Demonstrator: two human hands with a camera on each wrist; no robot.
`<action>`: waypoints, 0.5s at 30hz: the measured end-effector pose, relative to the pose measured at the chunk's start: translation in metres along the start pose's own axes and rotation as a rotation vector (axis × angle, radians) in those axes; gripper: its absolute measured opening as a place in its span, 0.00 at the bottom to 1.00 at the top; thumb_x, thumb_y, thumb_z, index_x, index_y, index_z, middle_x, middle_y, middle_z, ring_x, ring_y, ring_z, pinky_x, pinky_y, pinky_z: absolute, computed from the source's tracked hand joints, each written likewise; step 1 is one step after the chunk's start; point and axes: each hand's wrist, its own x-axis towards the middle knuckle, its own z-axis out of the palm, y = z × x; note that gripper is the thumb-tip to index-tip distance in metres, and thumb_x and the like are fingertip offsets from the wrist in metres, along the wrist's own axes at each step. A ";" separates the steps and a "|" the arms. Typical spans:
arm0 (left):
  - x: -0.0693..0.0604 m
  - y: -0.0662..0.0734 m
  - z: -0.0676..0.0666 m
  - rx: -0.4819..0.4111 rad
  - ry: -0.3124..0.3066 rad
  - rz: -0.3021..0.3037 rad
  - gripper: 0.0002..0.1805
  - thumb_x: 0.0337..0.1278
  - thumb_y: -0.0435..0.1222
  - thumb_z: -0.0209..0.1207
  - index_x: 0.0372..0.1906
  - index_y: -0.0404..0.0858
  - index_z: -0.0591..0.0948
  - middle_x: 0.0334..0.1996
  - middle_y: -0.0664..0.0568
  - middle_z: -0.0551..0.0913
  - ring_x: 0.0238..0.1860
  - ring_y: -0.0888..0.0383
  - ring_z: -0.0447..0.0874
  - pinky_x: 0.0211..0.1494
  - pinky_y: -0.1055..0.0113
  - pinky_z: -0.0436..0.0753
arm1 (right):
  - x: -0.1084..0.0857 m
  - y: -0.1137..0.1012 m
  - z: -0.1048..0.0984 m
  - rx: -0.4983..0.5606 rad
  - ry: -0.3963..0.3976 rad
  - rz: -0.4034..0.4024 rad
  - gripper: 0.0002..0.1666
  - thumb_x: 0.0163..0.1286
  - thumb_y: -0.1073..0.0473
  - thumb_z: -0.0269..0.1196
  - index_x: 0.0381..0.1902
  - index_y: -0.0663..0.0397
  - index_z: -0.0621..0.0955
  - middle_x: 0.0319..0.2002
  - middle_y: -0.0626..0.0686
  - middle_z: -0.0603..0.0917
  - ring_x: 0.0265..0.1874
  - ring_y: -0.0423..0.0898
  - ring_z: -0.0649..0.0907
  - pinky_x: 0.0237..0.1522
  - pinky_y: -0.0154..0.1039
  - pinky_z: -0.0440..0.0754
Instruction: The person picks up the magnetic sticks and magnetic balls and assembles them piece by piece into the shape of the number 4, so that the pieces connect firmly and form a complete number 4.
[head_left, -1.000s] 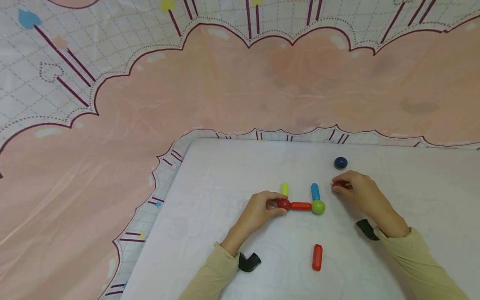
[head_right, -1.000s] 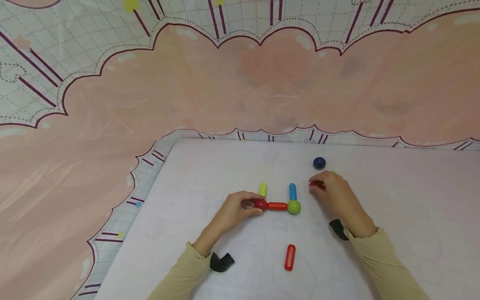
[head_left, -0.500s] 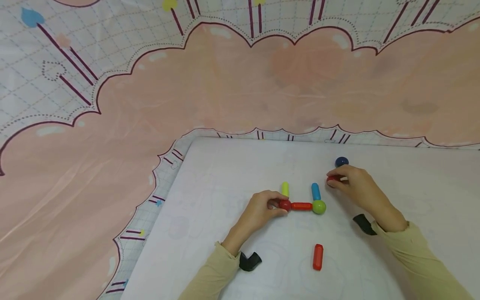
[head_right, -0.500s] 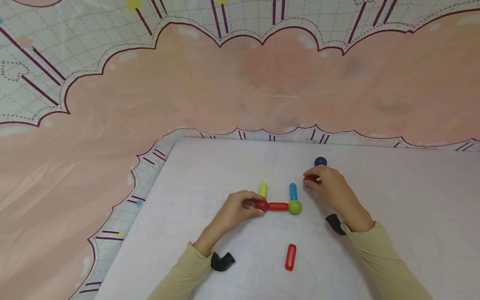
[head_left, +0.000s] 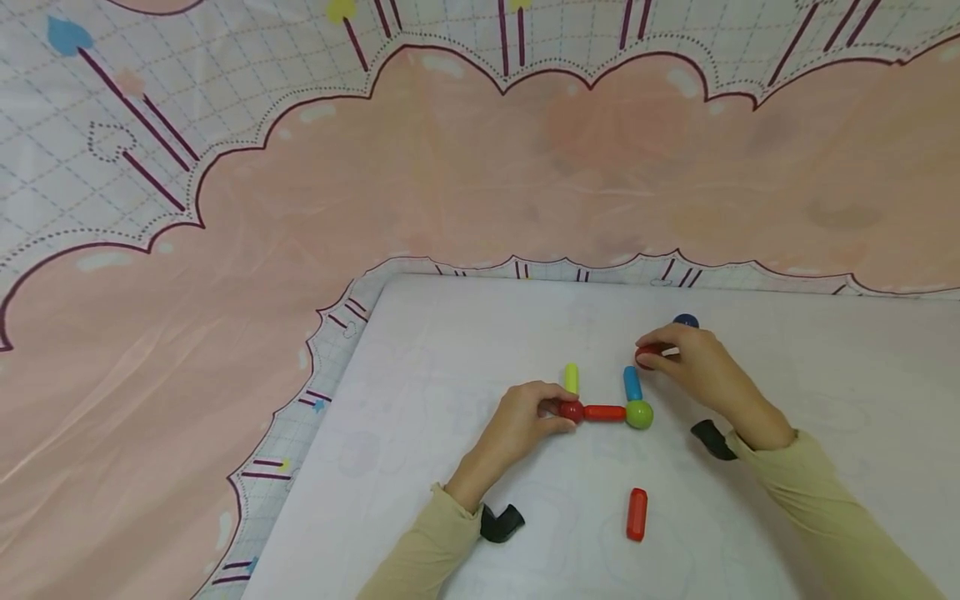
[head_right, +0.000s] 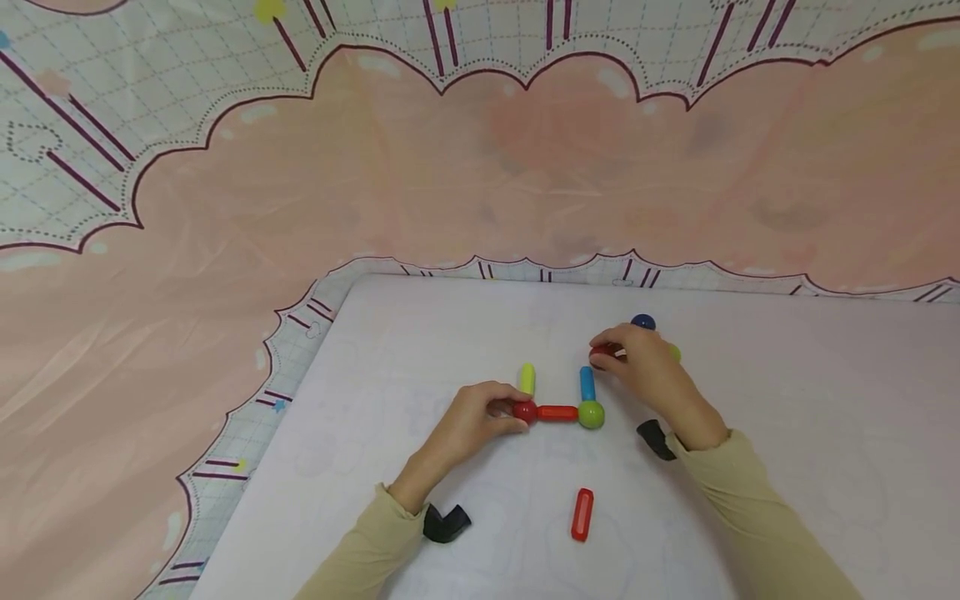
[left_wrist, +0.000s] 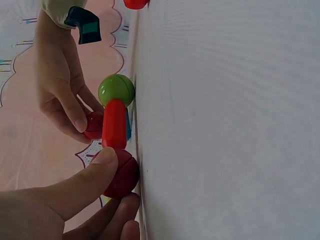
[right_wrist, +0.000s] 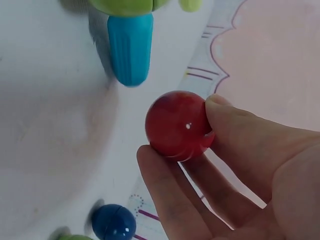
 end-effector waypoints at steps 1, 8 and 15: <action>0.000 0.001 0.000 0.011 -0.001 -0.001 0.20 0.48 0.36 0.74 0.50 0.43 0.87 0.42 0.54 0.87 0.39 0.64 0.80 0.42 0.74 0.76 | 0.001 -0.001 0.001 -0.001 -0.004 0.002 0.17 0.67 0.64 0.66 0.52 0.66 0.83 0.43 0.59 0.86 0.46 0.56 0.84 0.51 0.55 0.82; 0.000 0.000 0.000 0.023 -0.005 -0.011 0.20 0.47 0.35 0.74 0.50 0.44 0.87 0.44 0.55 0.88 0.42 0.64 0.81 0.45 0.73 0.77 | 0.007 -0.006 0.006 0.004 -0.013 -0.014 0.17 0.68 0.63 0.66 0.53 0.65 0.82 0.45 0.59 0.86 0.48 0.56 0.83 0.52 0.55 0.82; 0.000 0.002 0.000 0.010 -0.005 0.001 0.20 0.48 0.35 0.73 0.50 0.44 0.87 0.44 0.55 0.87 0.41 0.63 0.80 0.43 0.74 0.76 | 0.014 -0.011 0.010 0.014 -0.022 -0.020 0.17 0.69 0.62 0.65 0.54 0.64 0.82 0.47 0.59 0.85 0.50 0.57 0.82 0.54 0.55 0.81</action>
